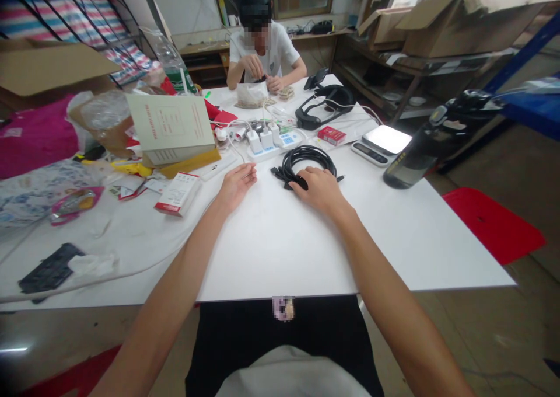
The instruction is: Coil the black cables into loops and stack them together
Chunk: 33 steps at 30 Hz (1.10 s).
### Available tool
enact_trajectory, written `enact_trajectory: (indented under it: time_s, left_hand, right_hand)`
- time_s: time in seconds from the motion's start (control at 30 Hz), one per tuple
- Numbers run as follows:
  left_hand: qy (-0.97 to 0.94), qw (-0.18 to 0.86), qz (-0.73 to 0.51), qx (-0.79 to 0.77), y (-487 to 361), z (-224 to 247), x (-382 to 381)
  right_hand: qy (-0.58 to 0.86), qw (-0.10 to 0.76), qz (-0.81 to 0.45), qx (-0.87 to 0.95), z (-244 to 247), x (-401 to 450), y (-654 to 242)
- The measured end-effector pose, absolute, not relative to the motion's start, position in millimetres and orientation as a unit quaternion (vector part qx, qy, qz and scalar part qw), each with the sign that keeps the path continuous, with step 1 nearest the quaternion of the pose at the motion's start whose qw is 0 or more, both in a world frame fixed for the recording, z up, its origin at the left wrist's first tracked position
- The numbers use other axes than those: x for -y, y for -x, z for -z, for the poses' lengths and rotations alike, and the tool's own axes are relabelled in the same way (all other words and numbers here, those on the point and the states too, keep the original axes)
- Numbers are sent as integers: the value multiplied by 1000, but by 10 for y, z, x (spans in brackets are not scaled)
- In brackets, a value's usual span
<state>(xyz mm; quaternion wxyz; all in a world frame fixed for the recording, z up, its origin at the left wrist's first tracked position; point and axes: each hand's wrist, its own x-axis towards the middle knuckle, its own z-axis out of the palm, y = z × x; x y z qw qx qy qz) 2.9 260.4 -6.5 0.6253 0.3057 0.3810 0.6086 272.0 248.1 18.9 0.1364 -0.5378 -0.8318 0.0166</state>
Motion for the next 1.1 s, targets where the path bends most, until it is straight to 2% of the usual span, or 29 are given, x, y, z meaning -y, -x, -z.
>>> enact_trajectory:
  time_s: [0.87,0.97,1.1]
  left_hand:
    - [-305,628,-606,-381,-30,51,-2598]
    - [-303,631,-608,-375,-28,53,-2600]
    - [-304,632,-608,-372,-23,65,-2602]
  right_hand:
    - [597,172,-50,782,-259,-2508,-2705]
    - [612,198,-76,762,-270,-2509,-2696]
    - [609,280,-104,735,-259,-2499,-2726]
